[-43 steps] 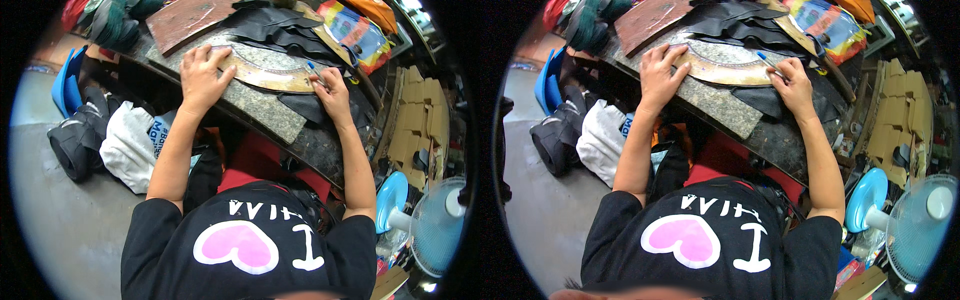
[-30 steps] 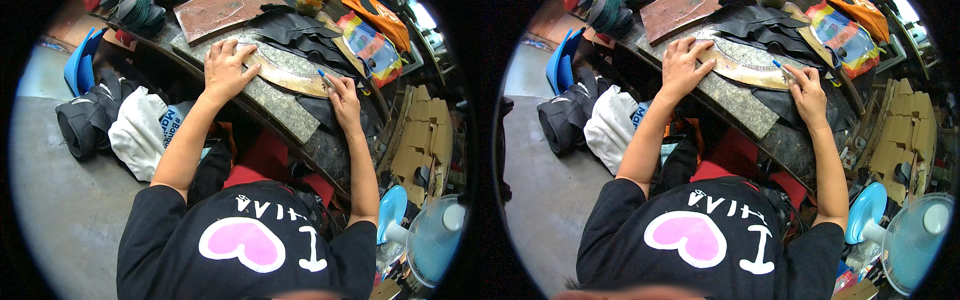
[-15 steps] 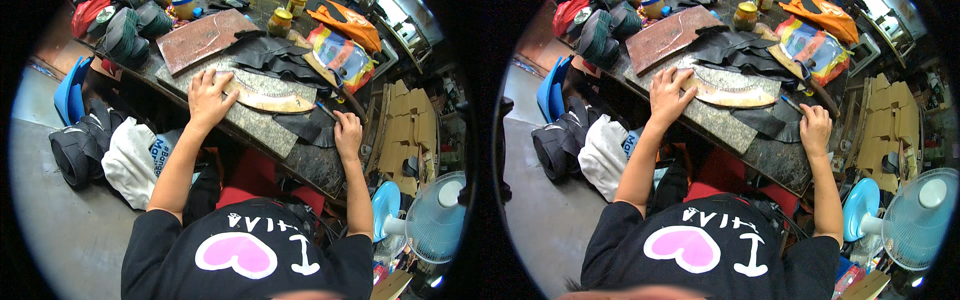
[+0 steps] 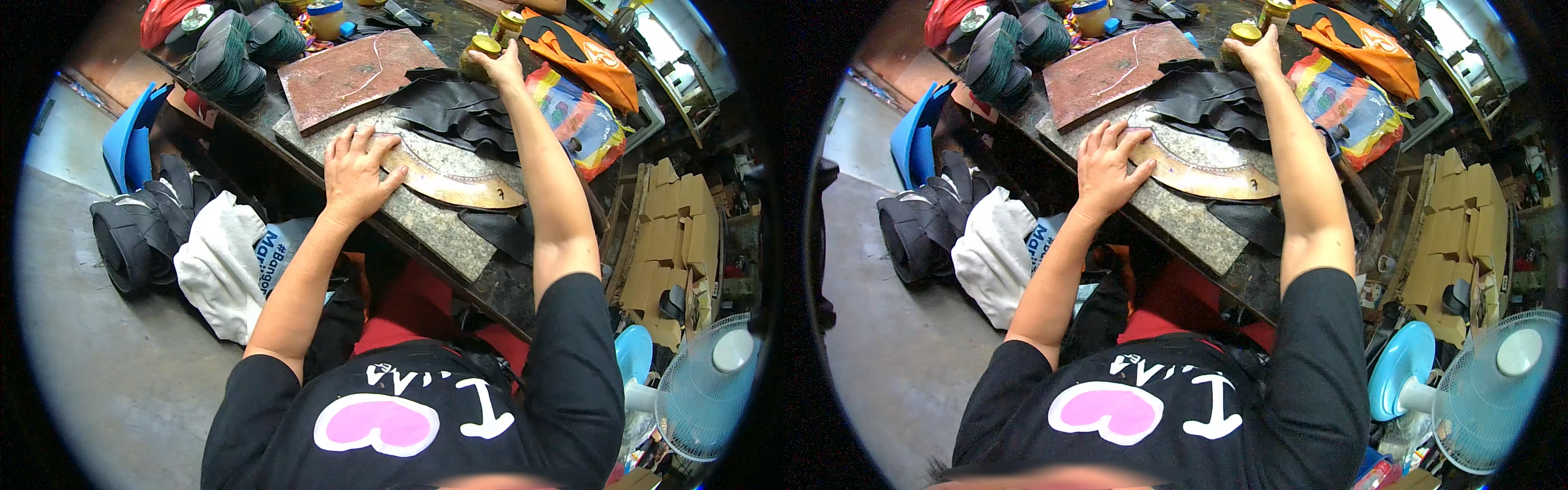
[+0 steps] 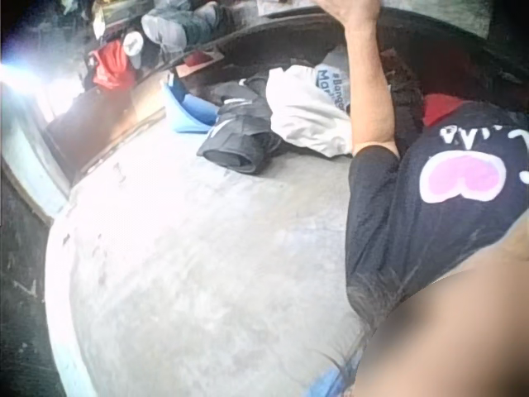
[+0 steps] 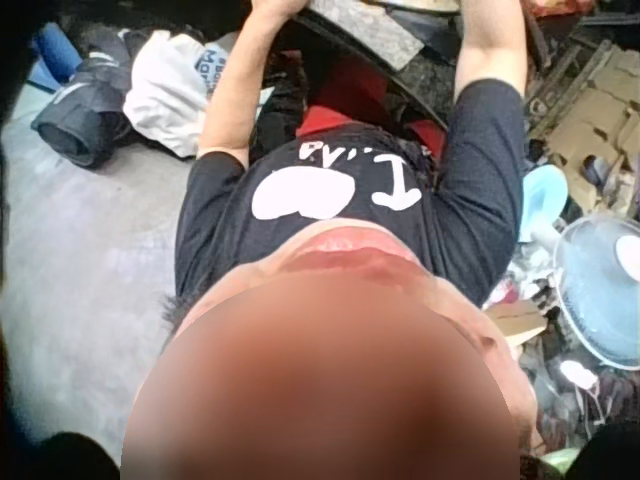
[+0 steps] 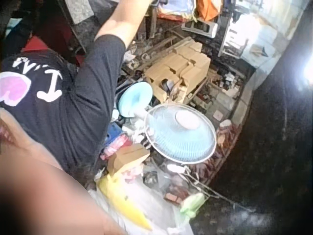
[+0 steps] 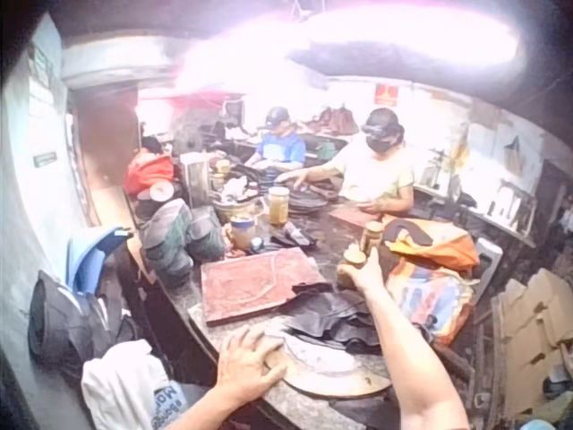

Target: The person aligns and stacks black leather pieces on a workbench, uses a template to check shapes, and arranges the pieces into a pile. The person also moves a jar and a sanding block aside to clear the workspace.

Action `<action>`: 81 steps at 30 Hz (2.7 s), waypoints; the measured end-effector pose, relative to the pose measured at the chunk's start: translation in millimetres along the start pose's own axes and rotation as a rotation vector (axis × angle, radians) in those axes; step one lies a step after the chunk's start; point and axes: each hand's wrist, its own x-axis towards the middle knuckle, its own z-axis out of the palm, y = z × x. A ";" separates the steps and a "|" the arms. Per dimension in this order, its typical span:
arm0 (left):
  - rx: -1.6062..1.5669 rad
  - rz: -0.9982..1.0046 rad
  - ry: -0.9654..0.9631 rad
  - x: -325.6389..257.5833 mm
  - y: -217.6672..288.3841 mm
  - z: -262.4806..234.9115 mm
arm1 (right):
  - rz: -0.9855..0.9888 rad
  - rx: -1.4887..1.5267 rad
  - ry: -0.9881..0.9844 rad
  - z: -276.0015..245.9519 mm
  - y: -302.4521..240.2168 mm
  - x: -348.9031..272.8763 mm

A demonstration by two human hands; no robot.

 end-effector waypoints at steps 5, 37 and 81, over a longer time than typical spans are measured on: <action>-0.021 -0.007 0.032 -0.7 0.2 1.5 | -0.109 -0.129 0.022 24.3 21.3 11.4; 0.000 0.616 -0.032 123.1 50.8 -0.1 | -0.399 0.087 -0.292 -50.0 -29.0 -180.9; -0.235 -0.029 -0.363 163.9 49.9 25.7 | -0.927 -0.633 0.025 -98.0 -65.7 -154.3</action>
